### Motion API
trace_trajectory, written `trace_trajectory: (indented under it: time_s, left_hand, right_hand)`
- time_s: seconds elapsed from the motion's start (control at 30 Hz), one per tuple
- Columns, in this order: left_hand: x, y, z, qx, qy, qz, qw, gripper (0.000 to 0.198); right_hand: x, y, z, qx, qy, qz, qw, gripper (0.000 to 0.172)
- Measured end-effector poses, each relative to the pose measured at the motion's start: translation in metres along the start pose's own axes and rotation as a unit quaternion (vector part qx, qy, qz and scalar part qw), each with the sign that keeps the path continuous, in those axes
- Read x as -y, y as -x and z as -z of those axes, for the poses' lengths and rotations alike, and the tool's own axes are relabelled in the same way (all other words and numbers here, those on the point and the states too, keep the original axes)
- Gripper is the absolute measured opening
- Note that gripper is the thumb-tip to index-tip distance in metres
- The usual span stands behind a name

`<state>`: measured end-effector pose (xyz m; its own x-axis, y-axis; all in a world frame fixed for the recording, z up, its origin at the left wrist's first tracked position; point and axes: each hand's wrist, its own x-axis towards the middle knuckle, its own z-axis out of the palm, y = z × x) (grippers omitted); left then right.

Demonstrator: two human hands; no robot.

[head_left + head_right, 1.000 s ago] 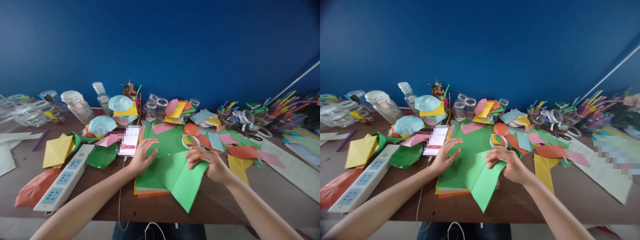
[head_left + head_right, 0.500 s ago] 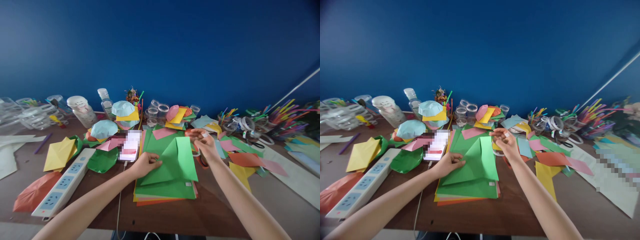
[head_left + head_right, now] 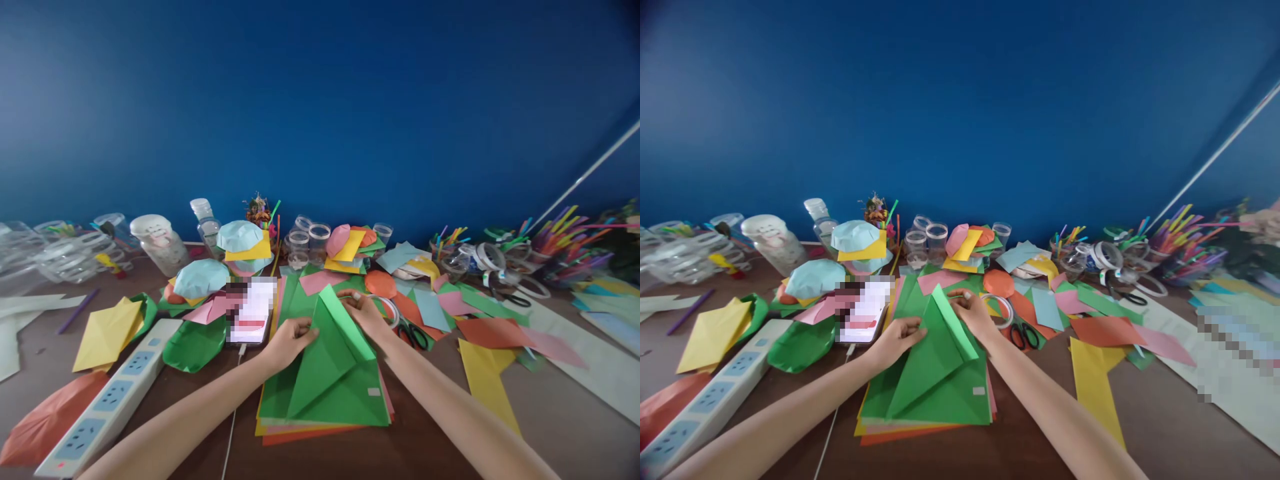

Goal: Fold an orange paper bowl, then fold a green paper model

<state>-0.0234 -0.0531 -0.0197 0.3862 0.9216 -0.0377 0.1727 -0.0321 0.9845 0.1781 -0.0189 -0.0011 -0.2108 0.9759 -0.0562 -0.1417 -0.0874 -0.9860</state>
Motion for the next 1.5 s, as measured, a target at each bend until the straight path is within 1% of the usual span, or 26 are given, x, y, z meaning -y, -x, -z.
trace_trajectory:
  time_s: [0.03,0.07,0.17,0.27,0.33,0.4,0.5,0.53,0.57,0.63,0.7,0.73,0.77,0.83,0.9,0.93,0.97,1.03,1.1,1.17,1.2,1.23,1.27,1.37,1.43,1.5]
  left_hand:
    - [0.000,-0.002,-0.001,0.004,0.018,-0.001,1.000,0.032]
    - [0.000,-0.005,-0.002,0.003,0.038,-0.003,0.999,0.032]
    - [-0.004,-0.013,-0.005,-0.012,0.085,-0.011,0.996,0.033]
    - [-0.011,-0.020,-0.010,-0.008,0.109,-0.025,0.994,0.031]
    - [-0.015,-0.023,-0.013,0.000,0.124,-0.019,0.992,0.031]
    - [-0.016,-0.027,-0.013,-0.018,0.147,0.002,0.989,0.032]
    - [-0.017,-0.034,-0.010,-0.028,0.215,0.009,0.976,0.040]
    - [-0.018,-0.037,-0.008,-0.034,0.217,0.005,0.976,0.044]
    - [-0.018,-0.039,-0.007,-0.034,0.197,-0.004,0.980,0.047]
    - [-0.018,-0.043,-0.005,-0.036,0.083,-0.031,0.995,0.042]
    - [-0.016,-0.043,-0.004,-0.055,-0.034,-0.055,0.996,0.039]
    - [-0.014,-0.043,-0.004,-0.073,-0.066,-0.061,0.993,0.041]
    - [-0.013,-0.041,-0.004,-0.090,-0.081,-0.062,0.991,0.042]
    - [-0.010,-0.038,-0.002,-0.124,-0.075,-0.062,0.988,0.042]
    - [-0.009,-0.035,0.000,-0.138,-0.054,-0.054,0.987,0.040]
    - [-0.010,-0.034,0.001,-0.131,-0.044,-0.046,0.989,0.038]
    - [-0.011,-0.033,0.002,-0.112,-0.036,-0.037,0.992,0.035]
    - [-0.014,-0.031,0.003,-0.056,-0.031,-0.027,0.998,0.029]
    - [-0.018,-0.031,0.003,0.007,-0.041,-0.024,0.999,0.027]
    - [-0.021,-0.031,0.003,0.067,-0.073,-0.021,0.995,0.031]
    - [-0.022,-0.031,0.003,0.086,-0.100,-0.023,0.991,0.033]
    - [-0.022,-0.030,0.003,0.094,-0.133,-0.030,0.986,0.035]
    - [-0.022,-0.030,0.003,0.090,-0.167,-0.042,0.981,0.037]
    - [-0.022,-0.029,0.002,0.044,-0.239,-0.075,0.967,0.039]
    - [-0.022,-0.029,0.002,0.023,-0.250,-0.078,0.965,0.038]
    - [-0.024,-0.029,0.003,0.023,-0.248,-0.074,0.966,0.037]
  right_hand:
    - [-0.001,-0.002,-0.004,-0.015,-0.004,0.009,1.000,0.042]
    - [-0.002,-0.004,-0.006,-0.022,-0.003,0.002,1.000,0.045]
    - [-0.003,-0.007,-0.010,-0.016,0.004,-0.032,0.999,0.045]
    - [0.003,-0.005,-0.005,-0.028,0.007,-0.028,0.999,0.045]
    - [0.009,-0.004,0.002,-0.028,0.010,-0.016,0.999,0.045]
    - [0.016,-0.005,0.010,-0.004,0.030,-0.012,0.999,0.044]
    - [0.024,-0.006,0.019,0.073,0.079,-0.030,0.994,0.045]
    - [0.027,-0.006,0.020,0.095,0.094,-0.034,0.991,0.045]
    - [0.028,-0.006,0.021,0.114,0.112,-0.036,0.986,0.045]
    - [0.030,-0.005,0.021,0.140,0.149,-0.031,0.978,0.043]
    - [0.030,-0.004,0.019,0.153,0.179,-0.022,0.972,0.041]
    - [0.029,-0.003,0.019,0.155,0.190,-0.019,0.969,0.040]
    - [0.027,-0.003,0.019,0.154,0.204,-0.017,0.967,0.039]
    - [0.024,-0.003,0.020,0.150,0.239,-0.017,0.959,0.037]
    - [0.022,-0.002,0.022,0.129,0.288,-0.004,0.949,0.033]
    - [0.023,-0.002,0.023,0.112,0.315,0.011,0.942,0.031]
    - [0.024,-0.001,0.024,0.099,0.341,0.031,0.934,0.029]
    - [0.028,0.002,0.023,0.096,0.386,0.069,0.915,0.025]
    - [0.032,0.006,0.021,0.129,0.407,0.079,0.901,0.025]
    - [0.034,0.009,0.017,0.164,0.404,0.072,0.897,0.028]
    - [0.034,0.010,0.015,0.174,0.399,0.068,0.897,0.030]
    - [0.034,0.011,0.014,0.181,0.394,0.065,0.899,0.032]
    - [0.032,0.011,0.013,0.183,0.390,0.063,0.900,0.034]
    - [0.028,0.011,0.014,0.167,0.383,0.059,0.907,0.041]
    - [0.026,0.010,0.017,0.147,0.382,0.063,0.910,0.041]
    - [0.025,0.009,0.019,0.133,0.387,0.072,0.910,0.036]
